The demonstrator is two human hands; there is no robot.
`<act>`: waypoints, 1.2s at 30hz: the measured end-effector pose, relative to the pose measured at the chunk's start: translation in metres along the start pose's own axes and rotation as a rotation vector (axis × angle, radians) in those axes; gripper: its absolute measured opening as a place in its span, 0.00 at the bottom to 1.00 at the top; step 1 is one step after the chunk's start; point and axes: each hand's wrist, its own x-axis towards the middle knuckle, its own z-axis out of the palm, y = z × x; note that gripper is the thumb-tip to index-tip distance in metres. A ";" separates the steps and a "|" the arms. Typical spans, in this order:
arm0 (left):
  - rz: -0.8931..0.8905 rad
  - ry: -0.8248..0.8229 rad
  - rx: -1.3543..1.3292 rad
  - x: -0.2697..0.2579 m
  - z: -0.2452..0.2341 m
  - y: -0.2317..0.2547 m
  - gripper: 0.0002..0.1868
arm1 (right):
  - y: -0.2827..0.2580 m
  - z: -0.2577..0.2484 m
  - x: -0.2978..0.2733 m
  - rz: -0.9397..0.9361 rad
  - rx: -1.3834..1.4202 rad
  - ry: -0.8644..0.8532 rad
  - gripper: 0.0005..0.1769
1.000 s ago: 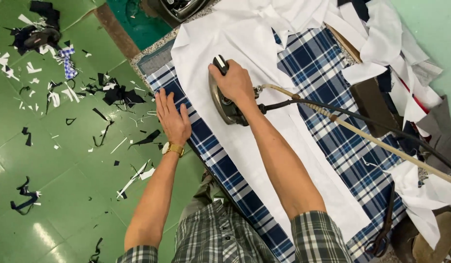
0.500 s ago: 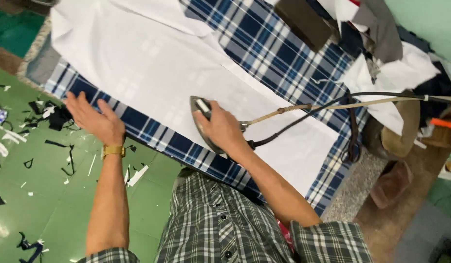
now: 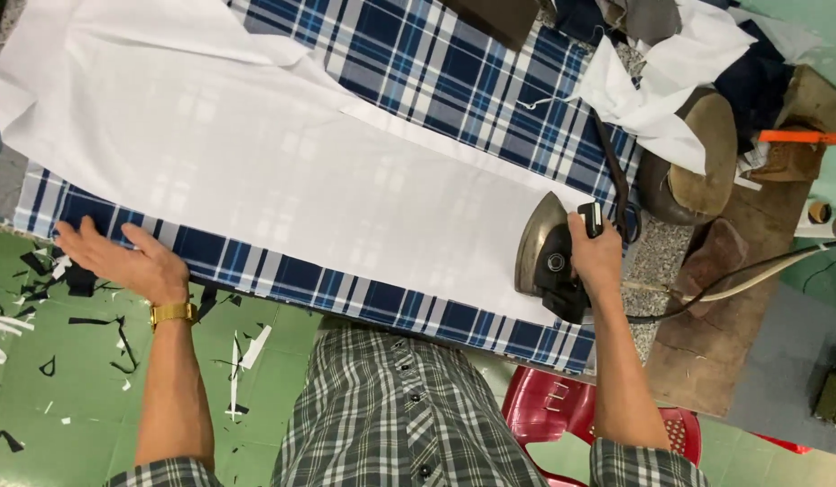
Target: The person folds a white fabric on a plaid-covered table, irons it with a steam iron, and then cuts it into strips using scissors. The process is repeated multiple times, with the person discarding the cut pieces into a nearby bin.
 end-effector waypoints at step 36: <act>0.286 -0.250 0.033 -0.215 0.003 0.218 0.31 | 0.093 -0.053 -0.018 -0.320 -0.254 -0.184 0.35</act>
